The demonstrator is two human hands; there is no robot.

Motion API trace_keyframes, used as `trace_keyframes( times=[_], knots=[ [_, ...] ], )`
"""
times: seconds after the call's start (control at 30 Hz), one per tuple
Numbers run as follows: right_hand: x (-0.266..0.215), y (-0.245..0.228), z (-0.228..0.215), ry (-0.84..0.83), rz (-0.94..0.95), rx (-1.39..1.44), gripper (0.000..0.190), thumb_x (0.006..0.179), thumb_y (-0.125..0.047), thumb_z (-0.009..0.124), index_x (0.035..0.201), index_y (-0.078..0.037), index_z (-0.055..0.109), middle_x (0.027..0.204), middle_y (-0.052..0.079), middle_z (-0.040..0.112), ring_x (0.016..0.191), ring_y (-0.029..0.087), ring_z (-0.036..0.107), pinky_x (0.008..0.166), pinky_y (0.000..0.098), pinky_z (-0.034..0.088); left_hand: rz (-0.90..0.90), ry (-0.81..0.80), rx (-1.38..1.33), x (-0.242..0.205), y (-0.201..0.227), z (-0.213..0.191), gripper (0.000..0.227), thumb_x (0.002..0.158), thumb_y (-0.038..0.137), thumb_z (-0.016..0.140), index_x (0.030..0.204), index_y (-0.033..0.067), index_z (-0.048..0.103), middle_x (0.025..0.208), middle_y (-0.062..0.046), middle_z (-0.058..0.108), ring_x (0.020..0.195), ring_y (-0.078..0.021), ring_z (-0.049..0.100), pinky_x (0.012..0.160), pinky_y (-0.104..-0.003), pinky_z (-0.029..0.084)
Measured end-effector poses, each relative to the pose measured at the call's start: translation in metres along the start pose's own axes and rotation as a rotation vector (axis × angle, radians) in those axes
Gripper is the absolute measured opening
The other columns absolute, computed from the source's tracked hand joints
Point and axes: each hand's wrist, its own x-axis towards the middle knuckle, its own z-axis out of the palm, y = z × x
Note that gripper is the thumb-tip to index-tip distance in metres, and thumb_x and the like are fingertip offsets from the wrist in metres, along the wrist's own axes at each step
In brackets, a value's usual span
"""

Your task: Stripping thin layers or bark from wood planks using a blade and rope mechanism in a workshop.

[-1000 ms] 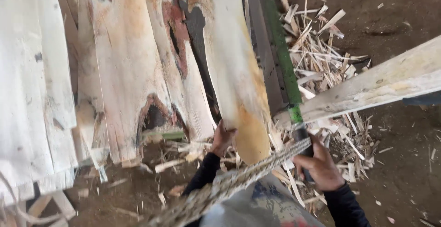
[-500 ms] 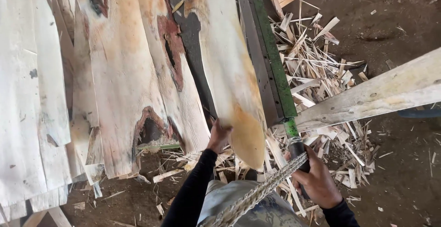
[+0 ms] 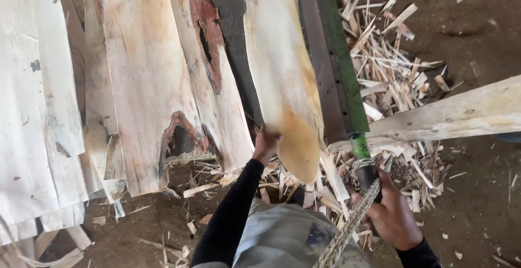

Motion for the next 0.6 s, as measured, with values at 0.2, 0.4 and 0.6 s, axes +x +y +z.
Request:
trace_keyframes(
  times=[0.2, 0.4, 0.6],
  knots=[
    [0.095, 0.147, 0.067, 0.155, -0.267, -0.256, 0.061, 0.084, -0.015, 0.071, 0.136, -0.002, 0.042, 0.087, 0.018, 0.070, 0.067, 0.025, 0.068, 0.055, 0.0378, 0.058, 0.040, 0.043, 0.179, 0.000, 0.005, 0.001, 0.041, 0.088, 0.008, 0.076, 0.121, -0.0006, 0.053, 0.108, -0.017, 0.073, 0.099, -0.0283, 0.073, 0.086, -0.038, 0.059],
    [0.063, 0.083, 0.043, 0.079, -0.105, -0.218, 0.060, 0.088, -0.021, 0.073, 0.135, -0.003, 0.040, 0.093, 0.019, 0.069, 0.070, 0.029, 0.069, 0.058, 0.0446, 0.059, 0.162, 0.083, 0.223, 0.017, -0.016, 0.005, 0.037, 0.088, 0.012, 0.077, 0.115, 0.0003, 0.055, 0.108, -0.020, 0.074, 0.101, -0.0339, 0.072, 0.086, -0.042, 0.058],
    [0.033, 0.052, 0.024, 0.087, -0.130, -0.051, 0.043, 0.093, -0.028, 0.067, 0.125, -0.004, 0.052, 0.086, 0.016, 0.067, 0.065, 0.026, 0.066, 0.054, 0.0436, 0.057, 0.055, 0.105, 0.192, 0.032, -0.003, 0.006, 0.039, 0.086, 0.014, 0.076, 0.117, 0.0026, 0.055, 0.106, -0.019, 0.075, 0.098, -0.0333, 0.074, 0.083, -0.042, 0.058]
  ],
)
